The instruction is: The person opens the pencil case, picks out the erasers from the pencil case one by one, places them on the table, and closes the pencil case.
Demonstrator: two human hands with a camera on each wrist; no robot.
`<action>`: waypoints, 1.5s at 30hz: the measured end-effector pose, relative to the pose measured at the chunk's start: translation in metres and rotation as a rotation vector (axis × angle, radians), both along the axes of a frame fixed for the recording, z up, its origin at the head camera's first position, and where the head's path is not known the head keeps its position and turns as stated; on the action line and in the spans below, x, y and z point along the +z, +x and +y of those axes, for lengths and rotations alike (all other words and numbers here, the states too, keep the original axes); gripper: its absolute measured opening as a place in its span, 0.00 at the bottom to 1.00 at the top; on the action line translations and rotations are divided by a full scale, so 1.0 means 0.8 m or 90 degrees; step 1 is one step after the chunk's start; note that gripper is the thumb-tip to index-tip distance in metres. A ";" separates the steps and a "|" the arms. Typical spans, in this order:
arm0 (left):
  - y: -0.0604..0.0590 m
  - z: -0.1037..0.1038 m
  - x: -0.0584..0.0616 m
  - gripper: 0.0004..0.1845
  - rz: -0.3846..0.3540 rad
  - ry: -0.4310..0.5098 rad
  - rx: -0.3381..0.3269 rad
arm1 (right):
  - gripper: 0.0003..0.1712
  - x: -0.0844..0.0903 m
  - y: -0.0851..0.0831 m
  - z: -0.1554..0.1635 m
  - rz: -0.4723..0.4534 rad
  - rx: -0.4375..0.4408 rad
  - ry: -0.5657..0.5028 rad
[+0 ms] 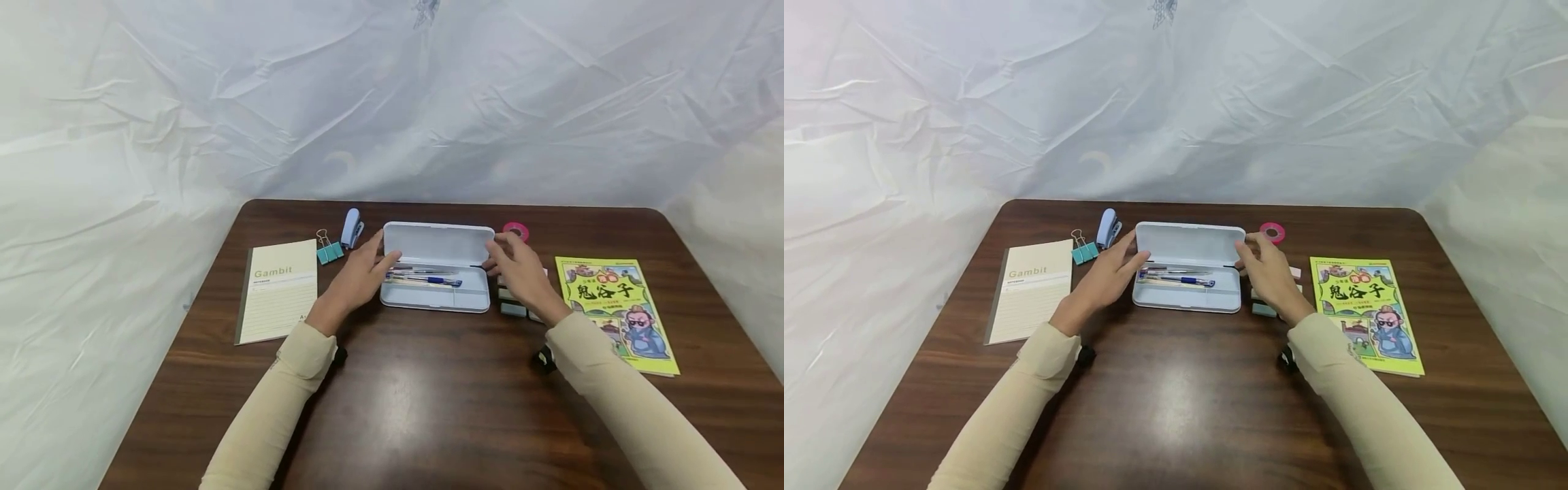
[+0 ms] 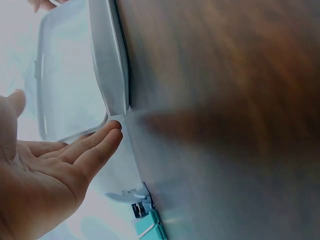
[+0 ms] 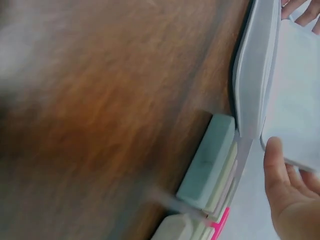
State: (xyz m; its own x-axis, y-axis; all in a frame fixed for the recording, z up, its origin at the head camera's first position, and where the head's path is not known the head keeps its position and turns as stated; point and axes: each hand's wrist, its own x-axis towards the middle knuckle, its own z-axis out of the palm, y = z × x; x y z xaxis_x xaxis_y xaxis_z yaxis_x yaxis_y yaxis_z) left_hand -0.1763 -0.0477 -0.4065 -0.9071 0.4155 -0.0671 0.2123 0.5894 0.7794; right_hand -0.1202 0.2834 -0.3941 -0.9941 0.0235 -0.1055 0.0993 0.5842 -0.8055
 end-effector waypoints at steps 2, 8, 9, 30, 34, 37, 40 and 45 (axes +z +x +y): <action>0.001 -0.002 0.001 0.43 0.010 0.012 0.007 | 0.46 -0.001 0.004 0.003 0.010 0.002 -0.026; 0.005 -0.008 0.005 0.32 0.037 0.011 0.022 | 0.41 -0.002 0.012 0.007 0.033 0.010 -0.020; 0.005 -0.009 0.005 0.31 0.034 0.006 0.022 | 0.40 -0.002 0.013 0.006 0.035 0.016 0.001; -0.012 -0.003 -0.029 0.37 -0.003 -0.138 -0.081 | 0.17 -0.020 0.019 -0.003 0.049 0.093 0.220; -0.026 -0.003 -0.055 0.39 -0.005 -0.153 -0.066 | 0.17 -0.024 0.021 -0.005 0.058 0.083 0.252; -0.028 -0.001 -0.056 0.41 -0.025 -0.159 -0.060 | 0.17 -0.025 0.022 -0.006 0.060 0.077 0.263; -0.032 0.001 -0.061 0.41 -0.020 -0.168 -0.056 | 0.17 -0.024 0.022 -0.006 0.062 0.076 0.267; -0.022 0.002 -0.044 0.40 -0.021 -0.164 -0.057 | 0.18 -0.022 0.021 -0.006 0.063 0.074 0.269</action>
